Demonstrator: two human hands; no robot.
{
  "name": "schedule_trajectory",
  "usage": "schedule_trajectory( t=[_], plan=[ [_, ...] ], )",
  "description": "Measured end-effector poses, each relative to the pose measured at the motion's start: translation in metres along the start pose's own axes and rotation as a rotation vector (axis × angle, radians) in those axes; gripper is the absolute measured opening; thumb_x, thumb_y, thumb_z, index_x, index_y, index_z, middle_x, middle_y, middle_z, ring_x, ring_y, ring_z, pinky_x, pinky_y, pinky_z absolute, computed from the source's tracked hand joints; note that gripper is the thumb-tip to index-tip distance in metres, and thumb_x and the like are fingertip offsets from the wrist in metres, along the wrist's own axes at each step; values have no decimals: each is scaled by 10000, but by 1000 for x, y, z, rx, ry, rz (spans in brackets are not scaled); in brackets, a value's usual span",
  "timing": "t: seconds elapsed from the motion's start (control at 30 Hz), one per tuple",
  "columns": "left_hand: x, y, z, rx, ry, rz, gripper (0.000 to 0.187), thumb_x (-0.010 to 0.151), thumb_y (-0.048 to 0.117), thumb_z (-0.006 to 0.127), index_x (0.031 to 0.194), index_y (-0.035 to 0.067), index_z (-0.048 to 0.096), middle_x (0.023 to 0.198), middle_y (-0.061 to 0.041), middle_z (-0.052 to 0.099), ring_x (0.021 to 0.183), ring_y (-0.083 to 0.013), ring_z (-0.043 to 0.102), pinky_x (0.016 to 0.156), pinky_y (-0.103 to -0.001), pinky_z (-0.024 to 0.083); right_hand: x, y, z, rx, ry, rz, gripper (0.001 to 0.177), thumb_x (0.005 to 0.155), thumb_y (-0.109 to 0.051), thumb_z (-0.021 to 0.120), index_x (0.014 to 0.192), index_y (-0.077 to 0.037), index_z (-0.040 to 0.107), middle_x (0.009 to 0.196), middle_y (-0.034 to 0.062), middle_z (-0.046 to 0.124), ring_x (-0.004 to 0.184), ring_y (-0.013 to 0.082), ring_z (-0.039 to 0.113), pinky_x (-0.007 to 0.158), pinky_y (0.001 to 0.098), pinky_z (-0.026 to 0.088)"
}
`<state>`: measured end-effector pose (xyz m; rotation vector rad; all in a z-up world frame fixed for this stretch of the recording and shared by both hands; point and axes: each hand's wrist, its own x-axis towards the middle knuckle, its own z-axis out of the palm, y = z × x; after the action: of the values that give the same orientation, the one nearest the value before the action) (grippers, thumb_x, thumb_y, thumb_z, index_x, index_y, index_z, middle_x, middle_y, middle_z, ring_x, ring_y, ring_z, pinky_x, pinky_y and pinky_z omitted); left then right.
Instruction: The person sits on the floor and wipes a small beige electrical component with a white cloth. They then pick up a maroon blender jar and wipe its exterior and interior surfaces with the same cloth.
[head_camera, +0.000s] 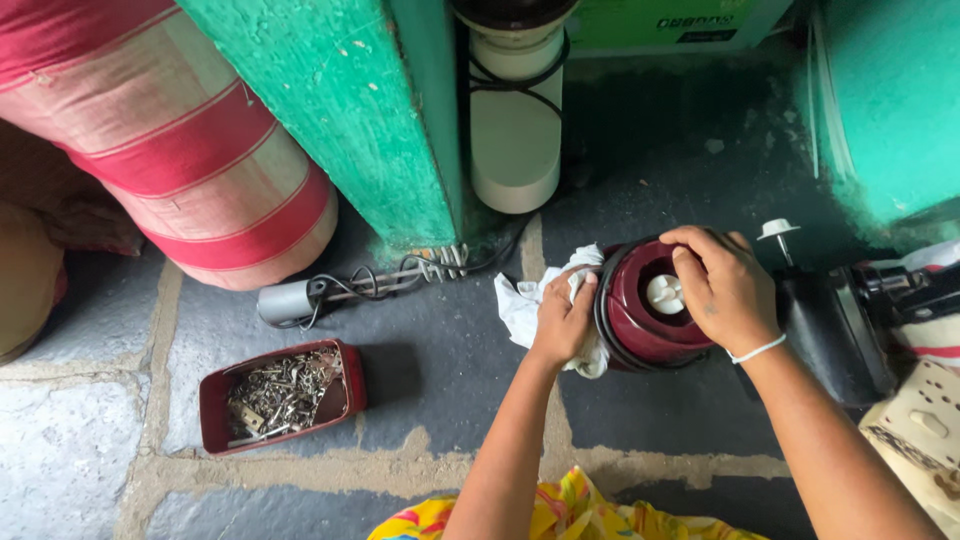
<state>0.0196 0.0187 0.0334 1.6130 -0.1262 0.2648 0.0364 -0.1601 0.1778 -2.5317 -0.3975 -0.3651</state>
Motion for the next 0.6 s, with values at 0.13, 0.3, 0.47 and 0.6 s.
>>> schedule_trajectory(
  t=[0.13, 0.3, 0.47, 0.6],
  plan=[
    [-4, 12, 10, 0, 132, -292, 360, 1032, 301, 562, 1095, -26, 699, 1003, -121, 717, 923, -256, 670, 881, -365, 512, -1, -2, 0, -13, -19, 36, 186, 997, -164, 571, 1110, -138, 716, 1055, 60, 737, 956, 313, 643, 836, 419, 522],
    [4, 18, 11, -660, 191, -748, 361, 1031, 330, 596, 1227, 27, 584, 1045, -54, 714, 967, -154, 651, 891, -331, 510, 2, -3, -1, -18, -11, 55, 191, 997, -178, 566, 1108, -143, 718, 1061, 59, 739, 953, 313, 642, 830, 423, 522],
    [-8, -13, 16, -571, 101, -396, 376, 1109, 291, 574, 1168, -73, 649, 966, -81, 660, 893, -170, 576, 823, -338, 472, 0, 0, -1, -32, -19, 48, 188, 1001, -175, 555, 1109, -139, 704, 1105, 53, 722, 993, 316, 636, 846, 420, 520],
    [-21, -33, 7, 127, 163, -9, 261, 1040, 210, 598, 1156, -7, 683, 1047, -129, 698, 992, -143, 633, 899, -320, 494, 0, -2, 1, -28, -11, 46, 185, 1002, -178, 553, 1104, -137, 701, 1106, 50, 706, 1014, 312, 636, 854, 421, 520]
  ],
)
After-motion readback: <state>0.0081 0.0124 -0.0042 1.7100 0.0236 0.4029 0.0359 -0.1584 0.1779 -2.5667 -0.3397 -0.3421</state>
